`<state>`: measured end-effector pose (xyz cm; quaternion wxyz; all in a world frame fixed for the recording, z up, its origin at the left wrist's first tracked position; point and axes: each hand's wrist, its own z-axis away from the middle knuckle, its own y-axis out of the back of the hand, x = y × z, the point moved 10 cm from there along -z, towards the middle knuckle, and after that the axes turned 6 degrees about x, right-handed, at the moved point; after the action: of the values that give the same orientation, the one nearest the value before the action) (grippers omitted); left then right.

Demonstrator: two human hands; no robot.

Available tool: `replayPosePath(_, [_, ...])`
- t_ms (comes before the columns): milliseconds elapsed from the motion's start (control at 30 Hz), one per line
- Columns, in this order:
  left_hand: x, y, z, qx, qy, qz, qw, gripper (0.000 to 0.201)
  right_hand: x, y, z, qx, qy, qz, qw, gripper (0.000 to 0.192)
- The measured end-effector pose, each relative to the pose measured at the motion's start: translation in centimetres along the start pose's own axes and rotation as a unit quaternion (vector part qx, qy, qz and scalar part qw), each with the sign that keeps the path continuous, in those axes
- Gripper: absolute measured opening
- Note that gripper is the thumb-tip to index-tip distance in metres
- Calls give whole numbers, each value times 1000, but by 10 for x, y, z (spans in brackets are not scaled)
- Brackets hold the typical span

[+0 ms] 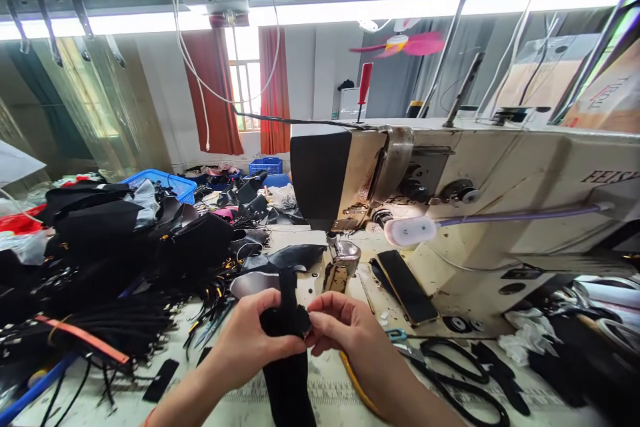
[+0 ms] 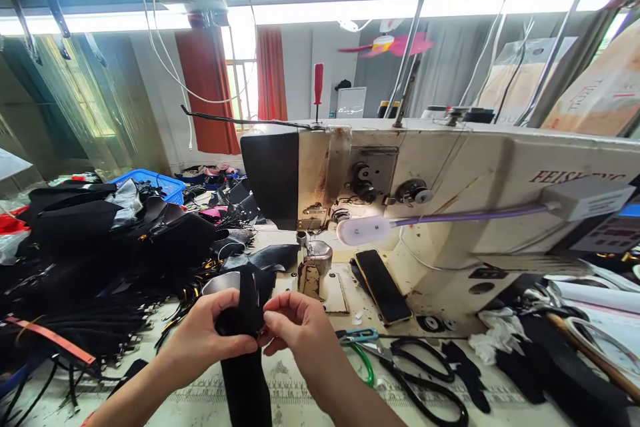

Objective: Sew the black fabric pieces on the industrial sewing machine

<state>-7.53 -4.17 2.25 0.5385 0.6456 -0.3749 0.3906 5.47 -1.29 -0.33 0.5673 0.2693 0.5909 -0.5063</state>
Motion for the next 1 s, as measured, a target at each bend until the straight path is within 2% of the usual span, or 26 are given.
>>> replayPosePath(133, [0,-2,2,-6,3,-1,1000,24,3,0,0,-5,3,8,1000,50])
replayPosePath(233, [2,-3,2,-13,2,7,1000,24,1,3,0,2,11,4,1000,41])
replayPosePath(367, [4,0,2,6,0,-29,1000,24,-13,10,2,42,80,26,996,27])
replayPosePath(467, [6,-1,4,12,-7,-45,999,22,-3,9,2,46,38,-10,998,34])
replayPosePath(533, [5,-1,5,13,-4,-47,999,21,7,5,2,32,-2,-36,999,39])
replayPosePath(633, [4,-2,6,11,1,-44,999,20,16,1,1,2,-27,-58,998,38])
replayPosePath(767, [2,0,5,20,6,-65,998,20,12,1,-1,-19,-5,-55,998,30])
replayPosePath(1000, [2,-2,4,18,12,-73,997,21,12,-1,-3,-3,2,32,999,29])
